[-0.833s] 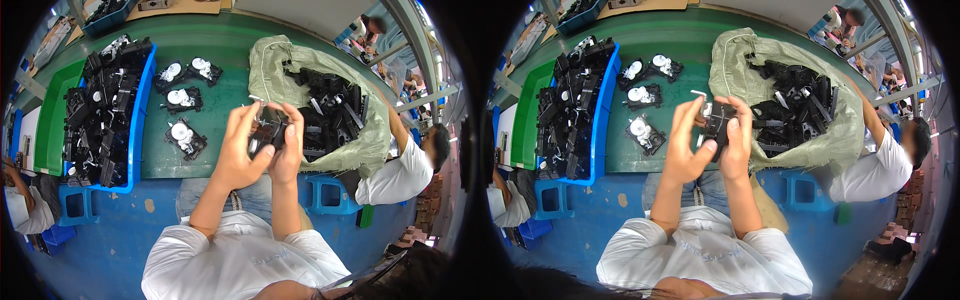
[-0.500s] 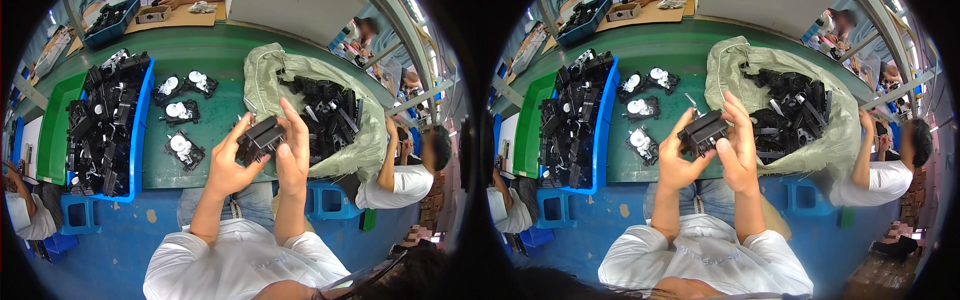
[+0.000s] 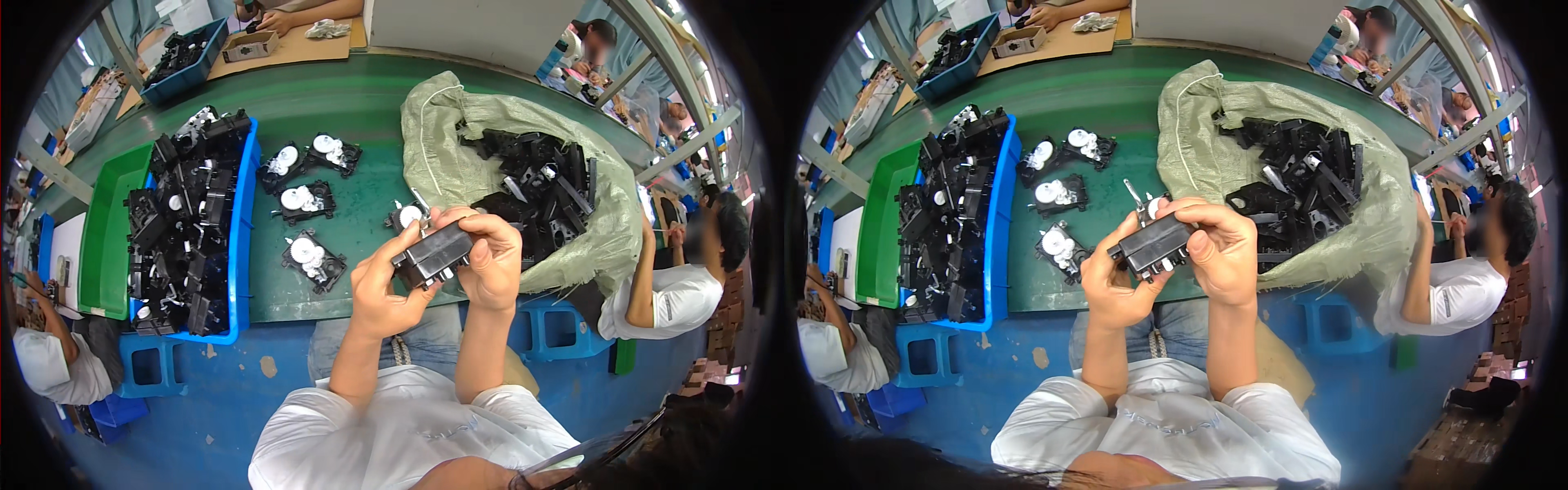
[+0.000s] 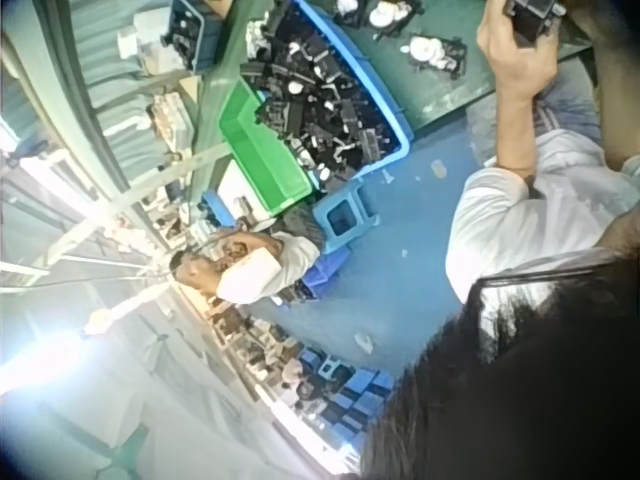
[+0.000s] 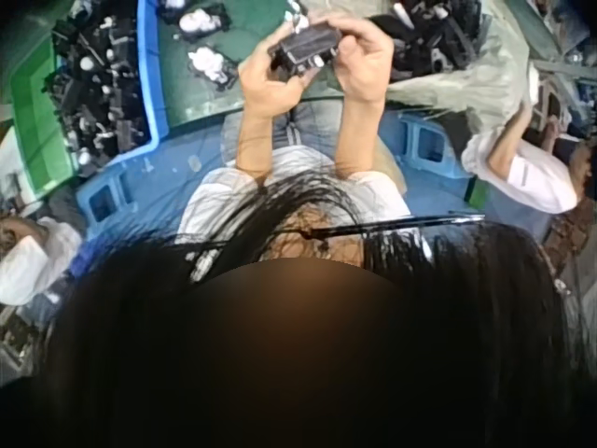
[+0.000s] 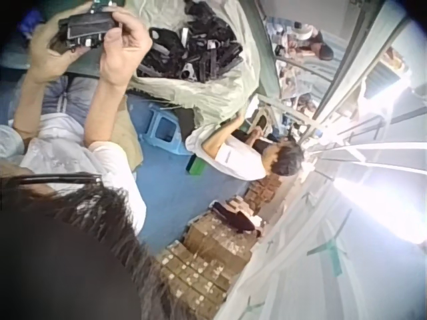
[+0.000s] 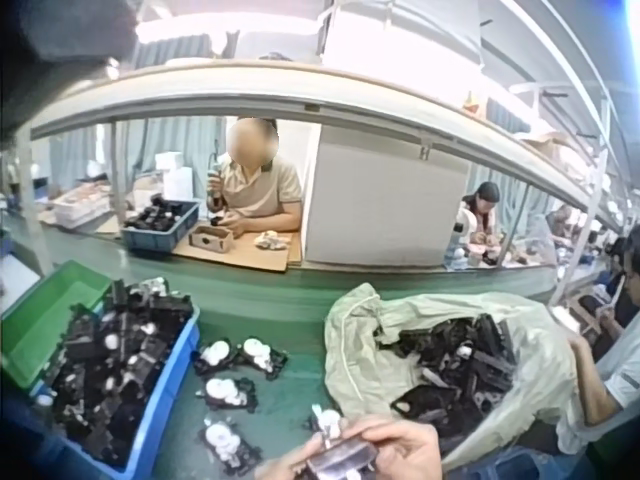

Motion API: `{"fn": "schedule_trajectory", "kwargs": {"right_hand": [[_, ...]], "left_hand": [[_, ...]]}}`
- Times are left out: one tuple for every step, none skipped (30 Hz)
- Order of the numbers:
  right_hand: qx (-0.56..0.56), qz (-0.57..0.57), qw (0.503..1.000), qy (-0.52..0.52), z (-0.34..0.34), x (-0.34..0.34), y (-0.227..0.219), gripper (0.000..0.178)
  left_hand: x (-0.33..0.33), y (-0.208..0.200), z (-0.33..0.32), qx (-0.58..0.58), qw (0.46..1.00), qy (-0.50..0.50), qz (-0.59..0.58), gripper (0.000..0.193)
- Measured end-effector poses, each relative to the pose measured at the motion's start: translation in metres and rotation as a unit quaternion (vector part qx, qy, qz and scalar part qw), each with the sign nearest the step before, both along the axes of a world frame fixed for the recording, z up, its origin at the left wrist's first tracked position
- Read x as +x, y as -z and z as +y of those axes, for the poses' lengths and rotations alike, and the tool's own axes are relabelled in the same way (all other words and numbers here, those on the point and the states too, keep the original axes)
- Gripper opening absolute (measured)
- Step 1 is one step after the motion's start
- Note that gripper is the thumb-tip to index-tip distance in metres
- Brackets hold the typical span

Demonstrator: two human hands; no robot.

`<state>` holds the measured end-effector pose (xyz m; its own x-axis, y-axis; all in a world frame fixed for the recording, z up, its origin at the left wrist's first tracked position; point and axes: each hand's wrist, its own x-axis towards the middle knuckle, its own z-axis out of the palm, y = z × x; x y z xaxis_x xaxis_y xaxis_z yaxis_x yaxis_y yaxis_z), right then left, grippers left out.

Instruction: Manually assemble and inspect small black electronic components on a factory line.

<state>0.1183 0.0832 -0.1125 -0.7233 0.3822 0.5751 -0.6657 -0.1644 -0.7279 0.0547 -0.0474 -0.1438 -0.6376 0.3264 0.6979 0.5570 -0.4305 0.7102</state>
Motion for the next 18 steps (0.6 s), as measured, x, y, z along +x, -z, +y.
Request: {"fn": "schedule_trajectory", "kwargs": {"right_hand": [[-0.003, -0.01, 1.0, 0.007, -0.003, -0.002, 0.0, 0.033], [-0.006, -0.019, 1.0, 0.012, -0.006, -0.003, -0.001, 0.033], [-0.014, -0.009, 1.0, -0.004, -0.007, -0.005, 0.0, 0.033], [-0.019, -0.016, 1.0, 0.013, -0.006, -0.007, 0.001, 0.033], [-0.026, -0.023, 0.999, 0.028, -0.008, -0.01, 0.002, 0.034], [-0.048, -0.061, 0.995, 0.056, -0.014, -0.012, 0.0, 0.034], [-0.07, -0.099, 0.989, 0.082, -0.021, -0.015, -0.002, 0.034], [-0.075, -0.09, 0.991, 0.059, -0.027, -0.018, -0.002, 0.034], [-0.131, -0.093, 0.986, 0.047, -0.033, -0.02, 0.0, 0.032], [-0.187, -0.098, 0.977, 0.034, -0.038, -0.022, 0.002, 0.031], [-0.191, -0.093, 0.977, 0.015, -0.039, -0.023, 0.006, 0.031], [-0.174, -0.105, 0.979, -0.007, -0.035, -0.019, 0.013, 0.03], [-0.158, -0.12, 0.98, -0.029, -0.031, -0.016, 0.024, 0.03], [-0.142, -0.134, 0.98, -0.048, -0.027, -0.014, 0.034, 0.029], [-0.126, -0.147, 0.978, -0.071, -0.029, -0.014, 0.037, 0.029], [-0.131, -0.147, 0.977, -0.079, -0.032, -0.016, 0.038, 0.029], [-0.139, -0.145, 0.976, -0.086, -0.037, -0.02, 0.039, 0.028], [-0.148, -0.14, 0.975, -0.089, -0.038, -0.021, 0.039, 0.027]], "left_hand": [[-0.001, 0.003, 0.0, 0.003, 1.0, 0.001, -0.017, 0.067], [-0.001, 0.004, 0.0, 0.007, 0.999, -0.001, -0.034, 0.067], [0.001, 0.0, -0.001, -0.001, 1.0, -0.017, -0.024, 0.067], [0.002, -0.004, 0.002, -0.022, 0.999, -0.027, -0.027, 0.067], [-0.002, -0.007, -0.002, -0.044, 0.998, -0.039, -0.031, 0.067], [-0.008, -0.013, -0.011, -0.049, 0.997, -0.06, -0.02, 0.067], [-0.015, -0.019, -0.021, -0.077, 0.991, -0.108, 0.017, 0.065], [-0.02, -0.026, -0.032, -0.105, 0.981, -0.157, 0.053, 0.064], [-0.024, -0.033, -0.043, -0.134, 0.966, -0.203, 0.085, 0.063], [-0.028, -0.039, -0.054, -0.162, 0.948, -0.247, 0.117, 0.062], [-0.035, -0.047, -0.071, -0.197, 0.928, -0.295, 0.117, 0.06], [-0.041, -0.056, -0.089, -0.228, 0.907, -0.334, 0.114, 0.059], [-0.046, -0.068, -0.105, -0.254, 0.89, -0.369, 0.085, 0.057], [-0.059, -0.07, -0.119, -0.287, 0.867, -0.403, 0.054, 0.058], [-0.073, -0.077, -0.136, -0.32, 0.84, -0.439, 0.022, 0.058], [-0.089, -0.085, -0.15, -0.372, 0.81, -0.453, 0.015, 0.058], [-0.105, -0.093, -0.163, -0.424, 0.776, -0.467, 0.008, 0.057], [-0.122, -0.092, -0.17, -0.429, 0.771, -0.471, 0.013, 0.057]]}}
